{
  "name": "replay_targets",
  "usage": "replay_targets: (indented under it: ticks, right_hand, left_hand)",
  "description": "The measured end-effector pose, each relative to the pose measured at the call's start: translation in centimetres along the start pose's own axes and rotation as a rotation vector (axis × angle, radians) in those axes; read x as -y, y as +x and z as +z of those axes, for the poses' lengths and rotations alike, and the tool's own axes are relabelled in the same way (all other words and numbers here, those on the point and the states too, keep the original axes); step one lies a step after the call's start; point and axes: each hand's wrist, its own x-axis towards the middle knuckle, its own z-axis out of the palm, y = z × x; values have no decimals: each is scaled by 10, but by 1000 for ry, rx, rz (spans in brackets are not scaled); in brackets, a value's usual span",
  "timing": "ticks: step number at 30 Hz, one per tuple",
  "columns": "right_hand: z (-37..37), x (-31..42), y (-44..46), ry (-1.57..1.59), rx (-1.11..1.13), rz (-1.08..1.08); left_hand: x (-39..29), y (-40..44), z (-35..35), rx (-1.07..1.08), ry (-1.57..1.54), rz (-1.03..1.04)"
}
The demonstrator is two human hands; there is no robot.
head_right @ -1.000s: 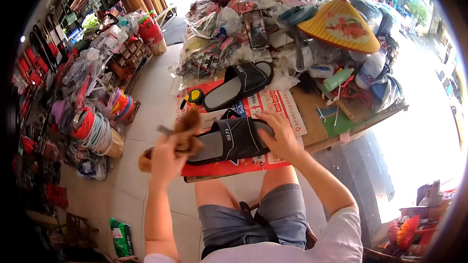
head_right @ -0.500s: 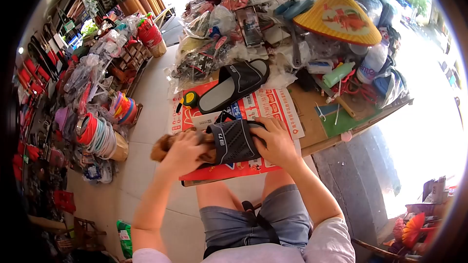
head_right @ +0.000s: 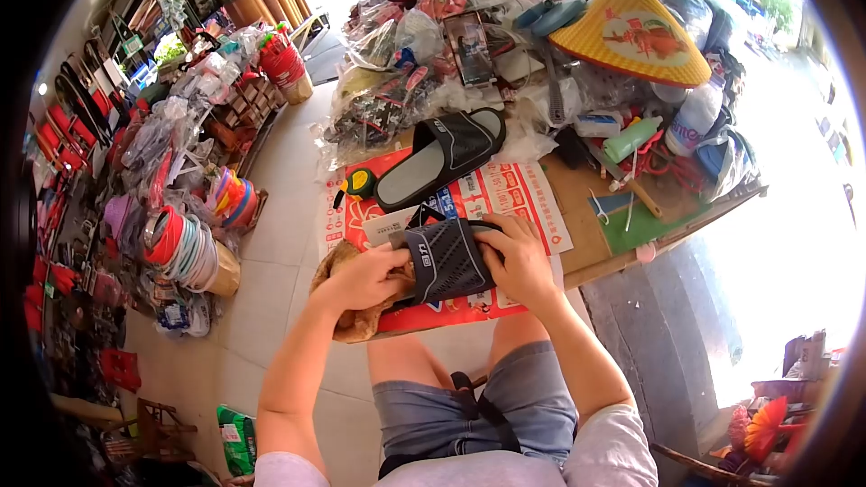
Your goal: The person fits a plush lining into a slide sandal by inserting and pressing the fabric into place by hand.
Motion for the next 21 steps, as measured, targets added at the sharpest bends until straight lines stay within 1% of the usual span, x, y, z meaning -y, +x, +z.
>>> replay_targets:
  ticks: [1,2,4,5,6,8,9,11,12,14,15,16,17,18,20,21]
  right_hand:
    - [0,0,0,-4,6,10]
    - [0,0,0,-4,6,10]
    - [0,1,-1,-15,5,12]
    - [1,0,-1,-15,11,9]
    - [0,-1,-1,-28,15,-3]
    - [2,-2,-1,-40,20,-18]
    - [3,-4,-1,-23,14,-15]
    - [3,-3,-1,-10,5,-11]
    - [1,-2,-1,12,28,-3]
    - [-6,-2,-2,25,55,2]
    - [-10,-2,-2,67,94,-10]
    - [-12,-2,-2,113,132,-20]
    - [-11,-8,-4,48,152,-113]
    - [-12,-7,-3,53,147,-109]
    - [-14,-4,1,-4,94,-221]
    - [-12,-3,1,-2,91,-219]
  left_hand:
    - [8,2,13,-69,-25,87]
    - [10,5,17,-70,-25,88]
    - [9,9,21,-74,241,293]
    - [10,11,22,-48,316,272]
    - [12,15,22,-53,315,269]
    - [15,25,23,-12,347,155]
    - [12,27,23,-16,348,154]
    - [3,31,23,74,434,-28]
    - [4,28,24,72,433,-24]
    - [11,15,27,-90,434,157]
    - [9,7,24,-95,433,159]
    - [3,-3,17,-186,406,217]
    - [2,-11,14,-273,379,274]
    - [6,-17,14,-266,382,274]
    - [13,-24,19,-316,412,238]
    - [10,-24,20,-313,414,239]
